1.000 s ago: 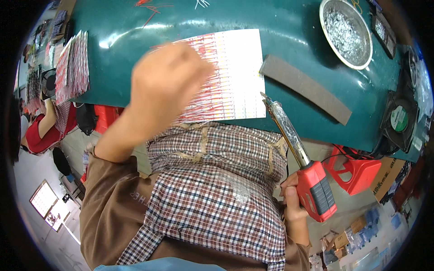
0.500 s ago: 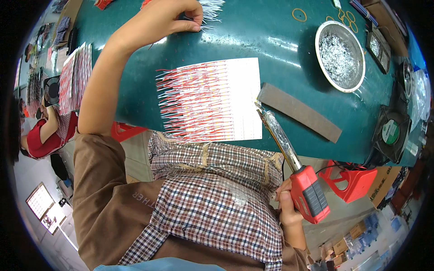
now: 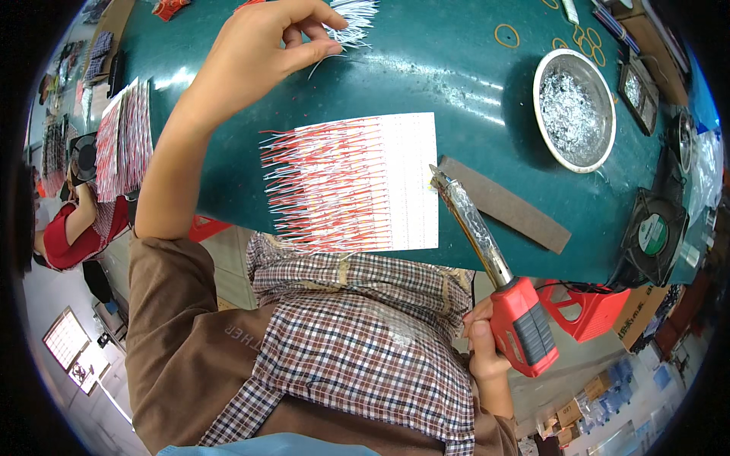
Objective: The person solders red and white wires onto a circuit board strip using a soldering iron, attaching the wires to the electronic components.
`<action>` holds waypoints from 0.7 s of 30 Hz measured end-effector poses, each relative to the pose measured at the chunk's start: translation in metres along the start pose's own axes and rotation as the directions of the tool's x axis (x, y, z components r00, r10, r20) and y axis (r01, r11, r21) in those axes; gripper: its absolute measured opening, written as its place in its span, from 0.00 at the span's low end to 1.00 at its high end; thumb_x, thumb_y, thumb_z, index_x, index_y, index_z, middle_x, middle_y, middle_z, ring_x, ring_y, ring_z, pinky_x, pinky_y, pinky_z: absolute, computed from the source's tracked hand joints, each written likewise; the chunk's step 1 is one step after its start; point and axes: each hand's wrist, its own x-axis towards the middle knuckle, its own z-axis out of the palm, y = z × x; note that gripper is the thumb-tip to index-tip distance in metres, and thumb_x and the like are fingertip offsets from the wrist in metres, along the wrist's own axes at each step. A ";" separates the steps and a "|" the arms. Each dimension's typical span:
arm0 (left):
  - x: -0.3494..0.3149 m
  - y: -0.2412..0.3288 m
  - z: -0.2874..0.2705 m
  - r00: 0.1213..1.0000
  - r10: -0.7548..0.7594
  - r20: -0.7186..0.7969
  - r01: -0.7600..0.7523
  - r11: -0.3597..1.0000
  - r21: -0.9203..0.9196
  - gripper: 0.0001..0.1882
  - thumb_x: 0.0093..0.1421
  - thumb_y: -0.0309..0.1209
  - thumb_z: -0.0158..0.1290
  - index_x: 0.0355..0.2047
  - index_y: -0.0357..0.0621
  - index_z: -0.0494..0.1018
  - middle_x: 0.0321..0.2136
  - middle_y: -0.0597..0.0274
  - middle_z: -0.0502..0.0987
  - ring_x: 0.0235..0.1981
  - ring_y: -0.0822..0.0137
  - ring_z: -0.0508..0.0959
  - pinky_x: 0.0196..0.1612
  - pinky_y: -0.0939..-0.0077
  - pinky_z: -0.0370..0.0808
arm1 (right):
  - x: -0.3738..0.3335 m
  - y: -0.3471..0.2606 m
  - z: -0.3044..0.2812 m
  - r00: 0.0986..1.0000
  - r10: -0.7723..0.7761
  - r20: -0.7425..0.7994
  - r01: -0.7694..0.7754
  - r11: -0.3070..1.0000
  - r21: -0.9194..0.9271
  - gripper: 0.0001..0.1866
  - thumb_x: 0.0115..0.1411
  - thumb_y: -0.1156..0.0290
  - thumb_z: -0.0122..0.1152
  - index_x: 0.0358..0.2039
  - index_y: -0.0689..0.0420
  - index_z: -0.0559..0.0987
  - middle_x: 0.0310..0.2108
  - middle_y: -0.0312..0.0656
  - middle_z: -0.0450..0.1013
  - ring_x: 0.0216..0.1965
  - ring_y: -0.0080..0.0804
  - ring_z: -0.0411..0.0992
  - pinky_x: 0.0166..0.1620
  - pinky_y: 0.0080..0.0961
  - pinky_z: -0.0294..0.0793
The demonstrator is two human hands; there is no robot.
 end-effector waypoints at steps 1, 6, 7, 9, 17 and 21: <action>-0.001 0.002 -0.001 0.996 -0.087 0.009 0.087 0.992 -0.091 0.09 0.54 0.29 0.57 0.33 0.37 0.76 0.26 0.53 0.78 0.28 0.61 0.78 0.31 0.72 0.73 | 0.000 -0.001 0.000 1.000 0.014 0.002 -0.014 1.000 -0.002 0.10 0.59 0.70 0.54 0.31 0.64 0.67 0.24 0.45 0.67 0.11 0.17 0.53 0.17 0.16 0.58; -0.010 0.005 0.005 0.995 0.072 -0.071 -0.069 0.997 0.046 0.07 0.55 0.28 0.57 0.32 0.36 0.77 0.26 0.54 0.77 0.27 0.62 0.77 0.30 0.73 0.72 | 0.001 -0.006 0.006 0.998 0.057 -0.014 -0.057 0.998 0.014 0.11 0.59 0.68 0.55 0.31 0.64 0.67 0.24 0.44 0.67 0.11 0.16 0.53 0.17 0.15 0.57; -0.012 0.009 0.006 0.997 0.011 -0.081 -0.010 1.000 0.018 0.06 0.55 0.27 0.56 0.31 0.36 0.77 0.26 0.55 0.77 0.26 0.61 0.77 0.30 0.73 0.72 | 0.002 -0.006 0.007 0.998 0.056 -0.023 -0.056 0.998 0.019 0.11 0.59 0.68 0.55 0.31 0.64 0.67 0.24 0.44 0.67 0.11 0.16 0.53 0.17 0.15 0.57; -0.014 0.009 0.010 0.995 0.046 -0.094 -0.043 0.999 0.032 0.06 0.54 0.27 0.57 0.30 0.37 0.77 0.26 0.55 0.76 0.26 0.61 0.76 0.30 0.72 0.72 | 0.004 -0.007 0.008 0.998 0.060 -0.032 -0.059 0.998 0.022 0.12 0.59 0.67 0.55 0.31 0.64 0.68 0.24 0.44 0.67 0.11 0.16 0.53 0.17 0.15 0.57; -0.016 0.009 0.021 0.943 0.257 -0.214 -0.190 0.938 0.290 0.06 0.50 0.26 0.59 0.27 0.40 0.74 0.32 0.55 0.73 0.30 0.59 0.75 0.33 0.68 0.71 | 0.023 -0.015 0.020 0.996 0.048 -0.069 -0.047 0.999 0.018 0.11 0.59 0.69 0.56 0.30 0.63 0.68 0.23 0.44 0.67 0.11 0.16 0.54 0.16 0.16 0.58; -0.030 0.009 0.037 0.851 0.458 -0.257 -0.316 0.837 0.446 0.06 0.49 0.27 0.60 0.27 0.43 0.74 0.30 0.59 0.72 0.28 0.60 0.74 0.31 0.68 0.70 | 0.010 -0.019 0.019 0.996 0.039 -0.081 -0.035 0.998 0.044 0.10 0.58 0.70 0.56 0.30 0.64 0.68 0.24 0.45 0.67 0.10 0.16 0.54 0.16 0.16 0.59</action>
